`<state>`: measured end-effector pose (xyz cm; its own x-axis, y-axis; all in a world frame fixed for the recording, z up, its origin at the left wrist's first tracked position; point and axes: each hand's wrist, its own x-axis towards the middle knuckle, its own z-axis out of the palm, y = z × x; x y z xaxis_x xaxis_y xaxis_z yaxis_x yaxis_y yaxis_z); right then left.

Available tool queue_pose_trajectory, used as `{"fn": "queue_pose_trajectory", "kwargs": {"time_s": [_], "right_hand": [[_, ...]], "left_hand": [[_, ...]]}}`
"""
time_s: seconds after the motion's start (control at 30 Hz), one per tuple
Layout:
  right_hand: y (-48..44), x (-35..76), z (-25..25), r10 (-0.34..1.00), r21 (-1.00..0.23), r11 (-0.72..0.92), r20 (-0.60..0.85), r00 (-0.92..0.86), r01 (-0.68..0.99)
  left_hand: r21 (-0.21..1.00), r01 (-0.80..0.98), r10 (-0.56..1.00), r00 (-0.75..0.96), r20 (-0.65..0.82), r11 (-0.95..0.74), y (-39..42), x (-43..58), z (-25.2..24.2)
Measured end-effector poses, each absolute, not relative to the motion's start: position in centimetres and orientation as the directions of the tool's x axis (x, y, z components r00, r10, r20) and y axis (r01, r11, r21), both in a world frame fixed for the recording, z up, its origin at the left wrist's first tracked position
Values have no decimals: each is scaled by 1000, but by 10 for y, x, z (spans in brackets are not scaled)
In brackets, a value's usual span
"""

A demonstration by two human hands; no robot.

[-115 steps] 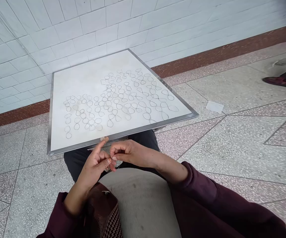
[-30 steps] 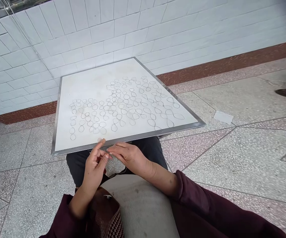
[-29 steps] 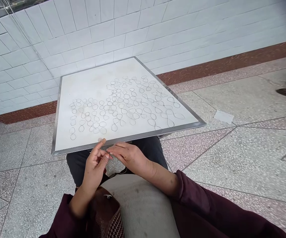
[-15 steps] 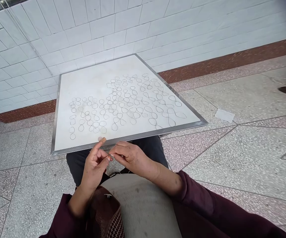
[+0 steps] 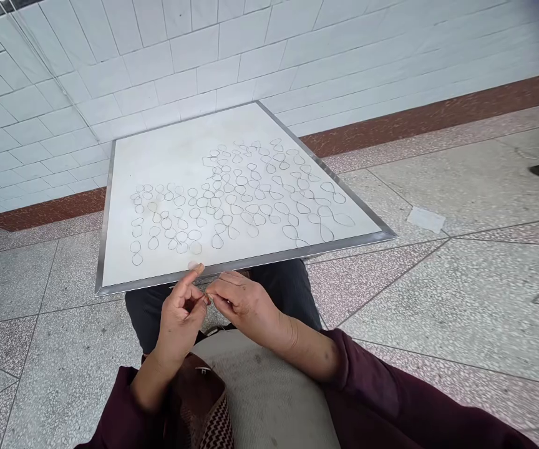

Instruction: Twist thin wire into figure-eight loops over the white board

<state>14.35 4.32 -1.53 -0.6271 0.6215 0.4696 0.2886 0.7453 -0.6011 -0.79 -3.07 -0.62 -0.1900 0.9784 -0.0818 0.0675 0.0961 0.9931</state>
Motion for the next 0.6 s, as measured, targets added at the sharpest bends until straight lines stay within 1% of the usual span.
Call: {"fn": "queue_pose_trajectory", "kwargs": {"time_s": [0.17,0.37,0.43,0.6], "right_hand": [[44,144,-17,665,-648,700,437,-606,301],[44,143,-21,691,-645,687,438,-575,335],[45,143,-21,678,-642,697,446,-584,318],[49,143,-19,593,-606,760,502,-629,233]], "left_hand": [[995,-11,983,-154,-98,97,-29,-10,-9],[991,-62,980,-155,-125,116,-28,-9,-9],[986,-99,976,-157,-150,136,-28,-9,-9],[966,-194,973,-123,-197,171,-31,-11,-11]]}}
